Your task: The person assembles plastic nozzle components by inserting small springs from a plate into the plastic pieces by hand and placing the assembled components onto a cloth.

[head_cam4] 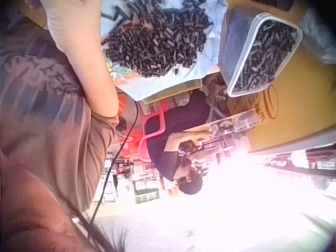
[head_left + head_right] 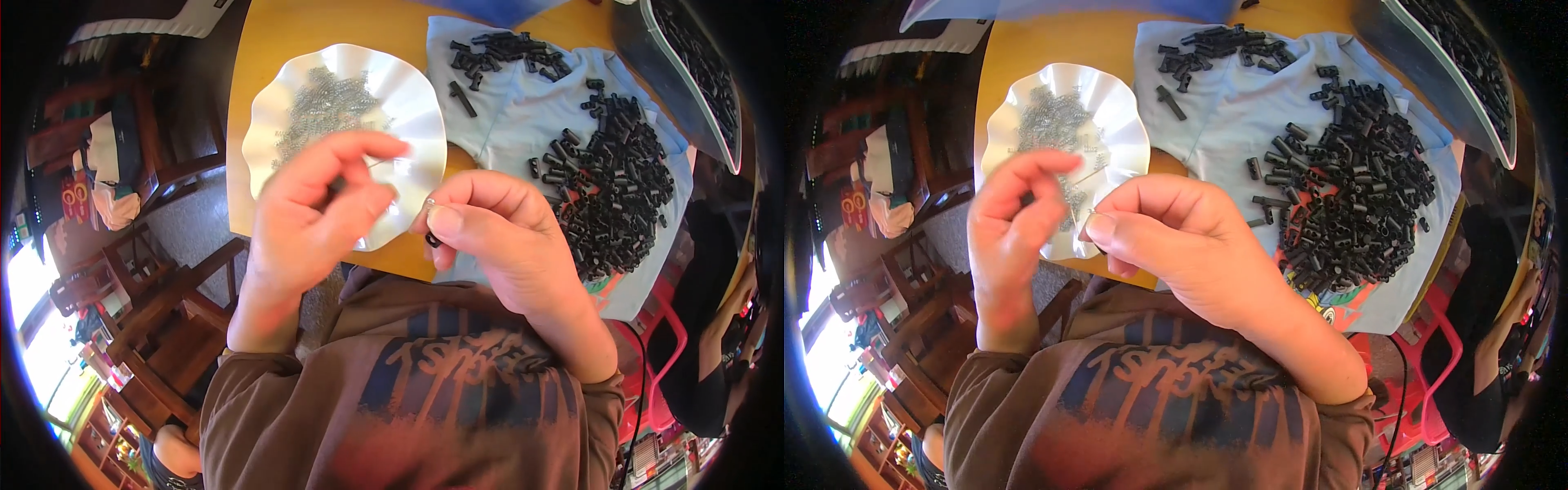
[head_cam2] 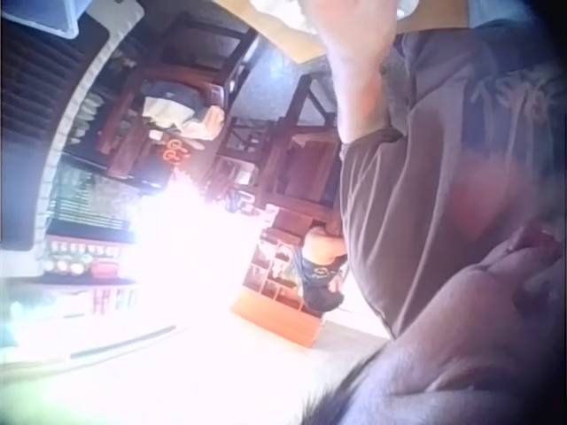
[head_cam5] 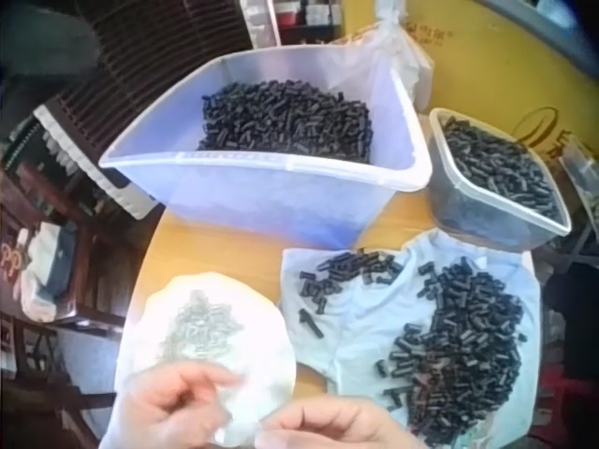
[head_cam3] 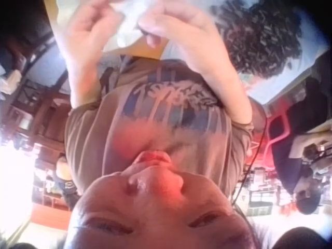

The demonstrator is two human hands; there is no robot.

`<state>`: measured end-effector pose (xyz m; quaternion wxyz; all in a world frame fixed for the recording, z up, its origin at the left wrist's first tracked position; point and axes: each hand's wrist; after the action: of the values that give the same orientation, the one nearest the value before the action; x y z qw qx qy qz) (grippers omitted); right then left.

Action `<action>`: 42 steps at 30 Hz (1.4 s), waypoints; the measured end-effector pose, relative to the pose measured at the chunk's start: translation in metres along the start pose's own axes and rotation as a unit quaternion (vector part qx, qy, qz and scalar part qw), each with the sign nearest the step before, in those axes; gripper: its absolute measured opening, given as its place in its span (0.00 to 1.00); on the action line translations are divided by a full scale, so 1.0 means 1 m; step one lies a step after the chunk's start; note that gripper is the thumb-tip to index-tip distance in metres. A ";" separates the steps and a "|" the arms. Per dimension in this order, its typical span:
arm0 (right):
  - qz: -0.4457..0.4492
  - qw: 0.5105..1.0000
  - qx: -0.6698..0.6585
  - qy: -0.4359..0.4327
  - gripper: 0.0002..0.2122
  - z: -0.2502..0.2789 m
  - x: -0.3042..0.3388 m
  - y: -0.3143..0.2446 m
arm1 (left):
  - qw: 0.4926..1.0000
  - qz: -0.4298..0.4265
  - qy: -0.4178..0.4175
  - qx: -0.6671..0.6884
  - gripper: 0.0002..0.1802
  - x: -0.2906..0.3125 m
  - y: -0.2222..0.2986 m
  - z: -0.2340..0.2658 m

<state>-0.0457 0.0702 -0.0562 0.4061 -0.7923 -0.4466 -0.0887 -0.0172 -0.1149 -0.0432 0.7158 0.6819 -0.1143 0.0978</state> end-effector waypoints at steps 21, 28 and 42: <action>0.072 0.975 -0.201 -0.058 0.11 0.049 0.054 0.005 | 0.982 -0.023 -0.157 0.106 0.06 -0.005 0.024 -0.071; 0.133 0.969 -0.201 -0.056 0.11 0.062 0.065 0.004 | 0.991 -0.103 -0.088 0.013 0.08 0.000 0.021 -0.091; 0.112 0.971 -0.197 -0.078 0.12 0.071 0.074 0.010 | 0.854 -0.430 -0.122 -0.267 0.18 -0.009 0.005 -0.097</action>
<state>-0.0102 0.1658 -0.0711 0.2132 -0.9060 -0.3595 -0.0665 -0.0247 -0.0177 -0.0451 0.8212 0.4525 0.0823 -0.3378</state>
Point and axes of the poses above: each hand's wrist, its own x-axis away from the middle knuckle, its own z-axis out of the back of the hand, y = z × x, and after that the axes turned 1 degree about -x, right-handed
